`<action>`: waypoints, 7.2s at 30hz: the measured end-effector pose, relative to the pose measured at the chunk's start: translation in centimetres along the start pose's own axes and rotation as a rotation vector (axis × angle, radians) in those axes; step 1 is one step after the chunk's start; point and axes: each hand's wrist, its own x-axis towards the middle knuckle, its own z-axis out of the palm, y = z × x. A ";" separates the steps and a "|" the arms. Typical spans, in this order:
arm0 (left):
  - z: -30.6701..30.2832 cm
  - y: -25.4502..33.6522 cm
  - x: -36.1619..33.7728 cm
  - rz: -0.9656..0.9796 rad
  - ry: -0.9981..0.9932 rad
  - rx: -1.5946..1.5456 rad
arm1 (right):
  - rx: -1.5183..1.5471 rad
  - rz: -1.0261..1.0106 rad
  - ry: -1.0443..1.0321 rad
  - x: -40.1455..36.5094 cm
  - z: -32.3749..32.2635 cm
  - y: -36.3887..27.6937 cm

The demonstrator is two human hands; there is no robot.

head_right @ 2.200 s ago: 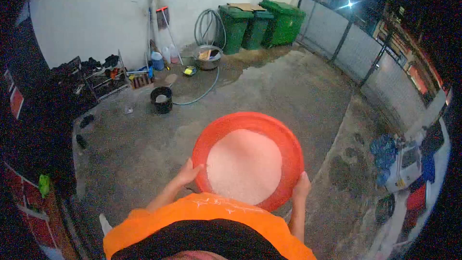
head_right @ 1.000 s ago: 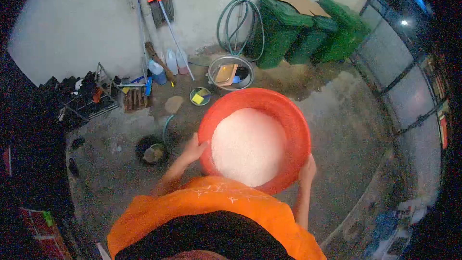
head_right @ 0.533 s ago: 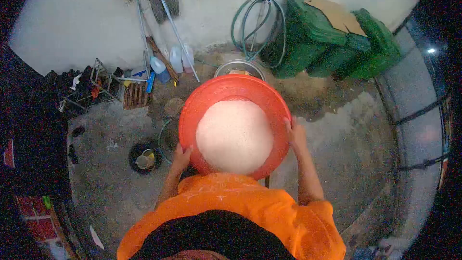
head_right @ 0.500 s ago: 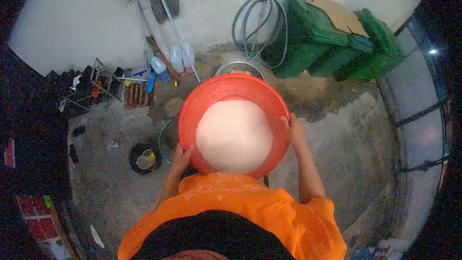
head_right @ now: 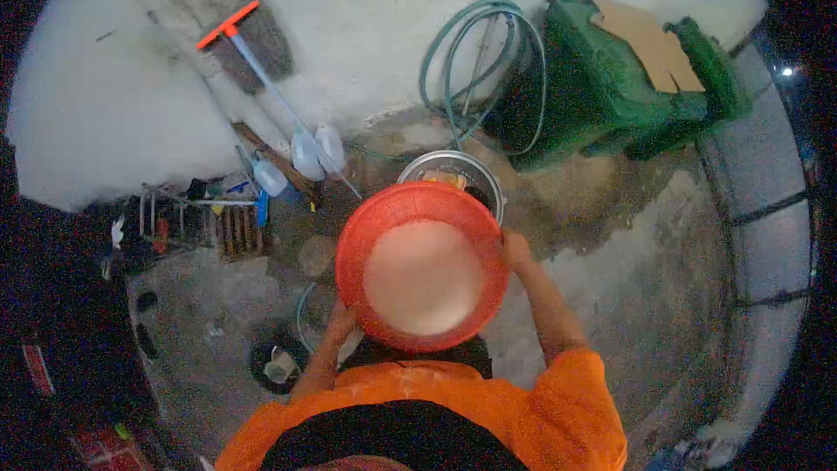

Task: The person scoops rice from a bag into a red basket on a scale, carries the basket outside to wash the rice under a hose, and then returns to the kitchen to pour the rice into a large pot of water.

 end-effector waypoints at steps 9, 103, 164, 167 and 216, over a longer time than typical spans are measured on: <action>2.0 -0.9 18.7 -0.382 -0.140 0.417 | 0.477 0.450 -0.133 13.0 15.0 5.3; 7.2 -1.8 17.9 -0.357 0.102 0.188 | 0.493 0.352 -0.326 14.1 22.8 9.6; -2.4 -27.0 -5.0 0.033 1.203 -0.046 | 0.372 -0.186 0.005 19.7 20.6 19.7; -2.2 -22.2 -5.7 0.126 1.253 -0.096 | 0.224 -0.181 0.224 19.4 21.1 19.8; 7.4 -3.7 11.8 0.498 0.262 0.737 | 0.196 -0.266 0.224 18.1 20.9 18.0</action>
